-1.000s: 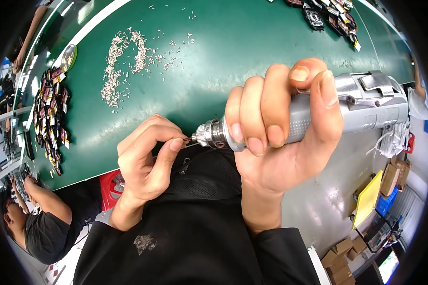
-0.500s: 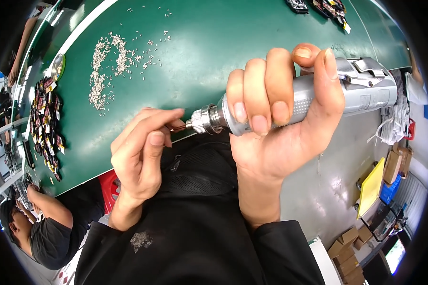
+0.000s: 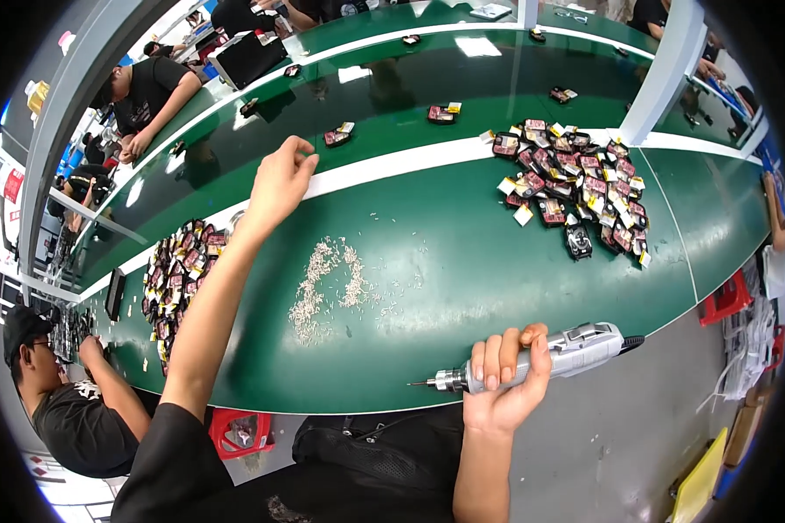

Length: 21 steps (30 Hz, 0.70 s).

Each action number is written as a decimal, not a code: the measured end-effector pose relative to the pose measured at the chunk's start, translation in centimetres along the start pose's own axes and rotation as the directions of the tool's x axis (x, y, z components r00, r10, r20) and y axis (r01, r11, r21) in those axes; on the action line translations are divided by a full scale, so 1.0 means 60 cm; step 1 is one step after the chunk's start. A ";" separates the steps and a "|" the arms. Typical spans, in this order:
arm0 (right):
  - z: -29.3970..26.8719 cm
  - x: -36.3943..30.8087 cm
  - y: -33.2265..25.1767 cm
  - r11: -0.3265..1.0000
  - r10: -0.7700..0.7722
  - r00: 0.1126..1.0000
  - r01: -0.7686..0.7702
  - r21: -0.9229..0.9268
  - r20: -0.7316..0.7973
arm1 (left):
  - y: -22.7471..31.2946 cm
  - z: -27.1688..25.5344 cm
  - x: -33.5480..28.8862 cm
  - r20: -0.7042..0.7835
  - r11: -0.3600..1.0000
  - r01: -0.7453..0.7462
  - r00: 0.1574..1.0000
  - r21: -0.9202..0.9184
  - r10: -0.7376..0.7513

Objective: Manually assemble electronic components and secure them using an electric screwdriver.

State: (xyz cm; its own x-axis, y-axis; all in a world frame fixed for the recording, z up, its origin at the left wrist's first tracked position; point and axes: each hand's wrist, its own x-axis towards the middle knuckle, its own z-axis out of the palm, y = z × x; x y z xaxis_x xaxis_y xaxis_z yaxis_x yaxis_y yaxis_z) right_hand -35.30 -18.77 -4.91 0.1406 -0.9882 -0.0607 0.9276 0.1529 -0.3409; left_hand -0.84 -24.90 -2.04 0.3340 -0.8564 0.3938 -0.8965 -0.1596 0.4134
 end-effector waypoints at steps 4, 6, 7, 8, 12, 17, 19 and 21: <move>-0.012 0.004 0.001 0.999 0.030 0.997 -0.028 -0.035 0.068 | -0.006 0.064 0.074 0.038 0.977 0.105 0.993 0.187 -0.114; -0.012 0.007 0.000 0.998 0.046 0.996 -0.043 -0.040 0.075 | -0.012 0.088 0.090 0.006 0.974 0.077 0.997 0.213 -0.080; -0.011 0.007 -0.002 0.997 0.073 0.994 -0.070 -0.045 0.079 | -0.019 0.090 0.098 0.034 0.962 0.023 0.999 0.273 -0.034; -0.012 0.008 -0.002 0.996 0.086 0.993 -0.083 -0.038 0.081 | -0.028 0.089 0.104 0.064 0.943 -0.030 0.998 0.331 0.009; -0.013 0.007 -0.010 0.994 0.098 0.992 -0.094 -0.047 0.086 | -0.035 0.073 0.103 0.141 0.950 -0.215 0.972 0.225 0.187; -0.028 -0.002 -0.022 0.991 0.121 0.988 -0.115 -0.064 0.097 | 0.122 0.048 -0.038 0.173 0.837 -0.537 0.819 -0.100 0.547; -0.035 -0.015 -0.035 0.990 0.122 0.988 -0.115 -0.076 0.096 | 0.200 0.046 -0.113 0.264 0.713 -0.686 0.668 -0.144 0.696; -0.034 -0.022 -0.039 0.986 0.141 0.977 -0.124 -0.108 0.161 | 0.239 0.035 -0.181 0.291 0.661 -0.727 0.601 -0.187 0.744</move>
State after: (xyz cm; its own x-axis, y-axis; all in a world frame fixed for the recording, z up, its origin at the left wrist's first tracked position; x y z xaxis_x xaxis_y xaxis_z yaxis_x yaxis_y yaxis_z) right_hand -38.37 -17.81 -5.93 0.3236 -0.9452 0.0435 0.8599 0.2747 -0.4303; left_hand -17.93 -18.94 -2.14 -0.5510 -0.7767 0.3053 -0.7808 0.6089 0.1400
